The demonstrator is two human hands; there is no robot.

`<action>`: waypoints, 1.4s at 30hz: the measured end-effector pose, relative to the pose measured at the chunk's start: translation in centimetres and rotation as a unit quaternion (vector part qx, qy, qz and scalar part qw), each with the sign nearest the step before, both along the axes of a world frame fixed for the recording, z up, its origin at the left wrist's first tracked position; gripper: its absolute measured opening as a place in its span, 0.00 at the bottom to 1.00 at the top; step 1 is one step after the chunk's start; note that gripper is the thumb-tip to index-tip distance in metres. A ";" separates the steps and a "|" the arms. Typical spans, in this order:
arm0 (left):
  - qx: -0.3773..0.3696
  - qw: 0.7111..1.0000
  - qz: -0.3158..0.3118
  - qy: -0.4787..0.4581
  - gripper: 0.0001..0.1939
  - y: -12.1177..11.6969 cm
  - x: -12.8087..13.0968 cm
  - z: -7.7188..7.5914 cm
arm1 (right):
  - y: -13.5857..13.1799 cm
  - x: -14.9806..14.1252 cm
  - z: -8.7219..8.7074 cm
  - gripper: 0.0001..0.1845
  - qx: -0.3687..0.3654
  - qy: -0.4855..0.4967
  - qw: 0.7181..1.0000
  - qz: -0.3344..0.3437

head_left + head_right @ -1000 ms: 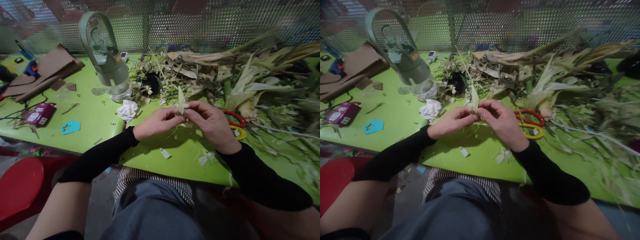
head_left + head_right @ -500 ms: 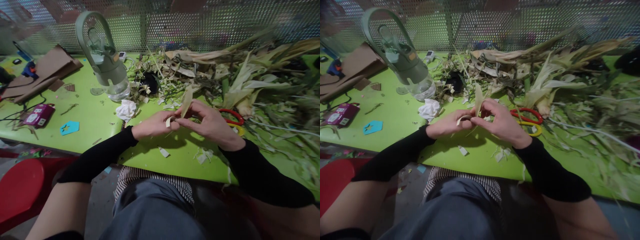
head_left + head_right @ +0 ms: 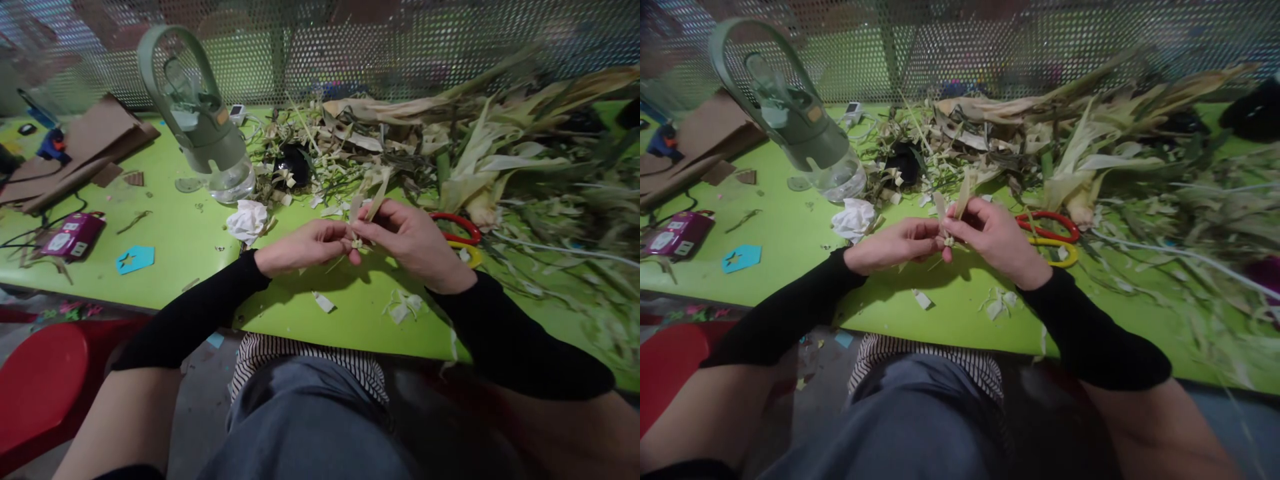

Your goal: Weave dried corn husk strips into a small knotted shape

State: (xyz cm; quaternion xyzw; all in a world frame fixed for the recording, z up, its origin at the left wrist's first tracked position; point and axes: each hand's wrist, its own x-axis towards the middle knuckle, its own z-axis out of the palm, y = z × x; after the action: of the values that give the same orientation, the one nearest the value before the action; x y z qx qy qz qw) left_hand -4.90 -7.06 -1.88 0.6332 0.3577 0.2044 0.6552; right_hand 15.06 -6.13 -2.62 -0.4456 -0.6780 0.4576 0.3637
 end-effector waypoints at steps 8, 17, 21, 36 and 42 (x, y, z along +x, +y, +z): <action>0.016 1.000 0.004 0.006 0.09 -0.5 0.3 -0.3 | -0.3 -0.4 0.0 0.15 0.011 0.016 1.000 -0.004; 0.060 0.988 0.131 -0.046 0.04 -0.6 0.4 0.0 | -0.3 0.4 1.0 0.32 0.156 -0.145 0.977 0.008; 0.129 0.981 0.144 -0.013 0.11 -1.0 0.5 0.1 | -0.5 0.6 1.6 0.36 0.162 -0.146 0.975 0.037; 0.211 0.971 0.108 -0.015 0.04 -0.1 -0.5 -0.9 | 0.5 0.4 1.2 0.36 0.170 -0.203 0.960 0.089; 0.234 0.964 0.126 0.031 0.06 0.1 -0.2 -1.4 | -0.2 -0.4 0.5 0.30 0.103 -0.137 0.985 0.029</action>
State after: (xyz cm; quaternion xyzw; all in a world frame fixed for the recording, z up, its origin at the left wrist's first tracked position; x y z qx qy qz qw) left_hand -5.10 -6.97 -3.25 0.7247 0.3966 0.3435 0.4466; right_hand 14.64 -6.32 -2.13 -0.4445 -0.7776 0.3303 0.2977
